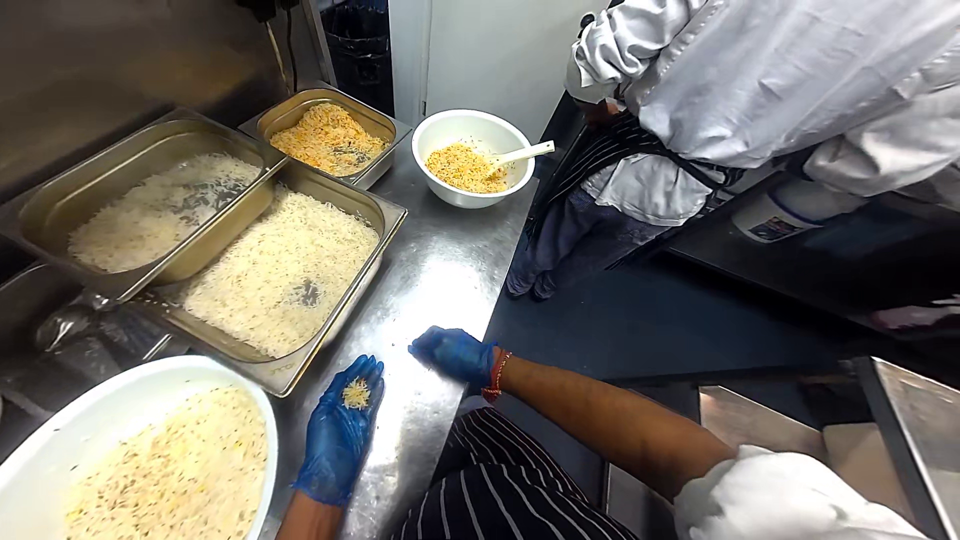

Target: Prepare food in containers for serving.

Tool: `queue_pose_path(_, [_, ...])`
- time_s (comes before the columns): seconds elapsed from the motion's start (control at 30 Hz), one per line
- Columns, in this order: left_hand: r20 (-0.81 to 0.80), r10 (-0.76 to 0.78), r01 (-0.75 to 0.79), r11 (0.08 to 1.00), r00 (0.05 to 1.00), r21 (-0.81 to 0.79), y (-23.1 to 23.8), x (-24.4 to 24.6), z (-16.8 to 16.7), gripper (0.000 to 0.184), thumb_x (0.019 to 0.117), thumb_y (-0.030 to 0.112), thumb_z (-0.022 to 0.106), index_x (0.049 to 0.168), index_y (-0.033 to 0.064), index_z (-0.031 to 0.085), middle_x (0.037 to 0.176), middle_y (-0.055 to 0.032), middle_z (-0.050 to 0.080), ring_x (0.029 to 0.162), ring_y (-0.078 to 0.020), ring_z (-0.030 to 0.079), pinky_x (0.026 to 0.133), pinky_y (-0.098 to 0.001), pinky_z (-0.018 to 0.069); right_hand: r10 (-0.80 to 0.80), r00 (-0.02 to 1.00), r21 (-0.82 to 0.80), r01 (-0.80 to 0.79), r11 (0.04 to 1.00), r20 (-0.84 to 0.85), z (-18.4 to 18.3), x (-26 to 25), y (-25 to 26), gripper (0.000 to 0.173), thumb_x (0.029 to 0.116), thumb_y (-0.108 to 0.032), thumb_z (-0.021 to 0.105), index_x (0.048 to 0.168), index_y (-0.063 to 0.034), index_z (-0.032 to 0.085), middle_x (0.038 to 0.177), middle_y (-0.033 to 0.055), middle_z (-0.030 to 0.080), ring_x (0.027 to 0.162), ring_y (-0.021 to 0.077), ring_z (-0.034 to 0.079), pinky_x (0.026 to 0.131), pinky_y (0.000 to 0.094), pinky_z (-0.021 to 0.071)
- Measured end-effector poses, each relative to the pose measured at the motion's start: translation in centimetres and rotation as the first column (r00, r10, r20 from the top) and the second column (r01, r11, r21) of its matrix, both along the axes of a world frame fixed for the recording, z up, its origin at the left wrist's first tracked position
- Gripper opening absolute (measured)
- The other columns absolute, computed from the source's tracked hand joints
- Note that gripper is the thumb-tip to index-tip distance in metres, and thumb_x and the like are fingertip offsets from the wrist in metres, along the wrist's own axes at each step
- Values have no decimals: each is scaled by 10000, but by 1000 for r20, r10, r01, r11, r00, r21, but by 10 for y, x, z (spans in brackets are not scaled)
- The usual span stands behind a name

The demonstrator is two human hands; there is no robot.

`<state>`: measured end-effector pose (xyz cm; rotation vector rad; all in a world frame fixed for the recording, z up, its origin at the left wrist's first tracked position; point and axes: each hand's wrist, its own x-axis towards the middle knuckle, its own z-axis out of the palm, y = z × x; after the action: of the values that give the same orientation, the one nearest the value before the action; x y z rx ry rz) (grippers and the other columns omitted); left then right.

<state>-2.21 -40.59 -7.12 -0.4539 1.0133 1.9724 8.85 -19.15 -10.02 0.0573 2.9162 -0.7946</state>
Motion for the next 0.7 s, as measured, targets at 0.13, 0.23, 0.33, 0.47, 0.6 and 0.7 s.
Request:
queue_pose_path(0.13, [-5,-29,29,1000,1000,-3,9,2,-1,359,1093,158,339,1220,-38,612,1130,-181,713,1051,-273,713,882,-395,600,-245,963,-78,254,964,113,9,-21,17,287,1059,-162,488,1134,-23,728,1130,179,711,1111,347,670,957,520,533])
queue_pose_path(0.23, [-9,-46,46,999,999,-9,20,0,-5,360,1092,160,353,1231,-41,617,1152,-189,710,1066,-278,708,895,-408,594,-484,863,-303,505,808,147,29,-31,18,198,970,-219,668,987,-75,803,956,112,764,928,230,718,872,459,557])
queue_pose_path(0.33, [-6,-31,31,999,999,-8,29,0,-5,351,1090,156,359,1218,-46,616,1128,-195,705,1033,-287,706,883,-422,593,-401,897,-512,438,739,189,68,-34,-11,137,933,-129,719,1018,-66,806,996,75,776,927,121,714,888,338,560])
queue_pose_path(0.47, [-19,-26,26,1000,999,-16,36,2,2,330,1091,173,347,1166,-17,606,1044,-167,689,952,-265,691,813,-420,593,-97,994,-454,105,885,41,83,-41,-42,265,1009,-49,541,1151,-54,765,1157,137,745,1106,235,693,1010,412,507])
queue_pose_path(0.6, [24,-12,11,999,1000,41,38,3,1,284,1085,168,354,1106,12,591,989,-158,688,911,-262,699,774,-420,606,-51,998,-346,37,937,-32,87,-45,-49,302,1012,-21,494,1126,-88,766,1079,138,752,1028,280,708,927,466,537])
queue_pose_path(0.7, [37,-23,21,998,999,53,37,4,1,299,1093,188,330,1100,26,581,977,-145,679,903,-256,696,785,-431,604,-104,994,-281,89,956,-41,92,-46,-52,192,998,-86,570,1030,-35,753,1040,147,736,1002,283,701,904,460,540])
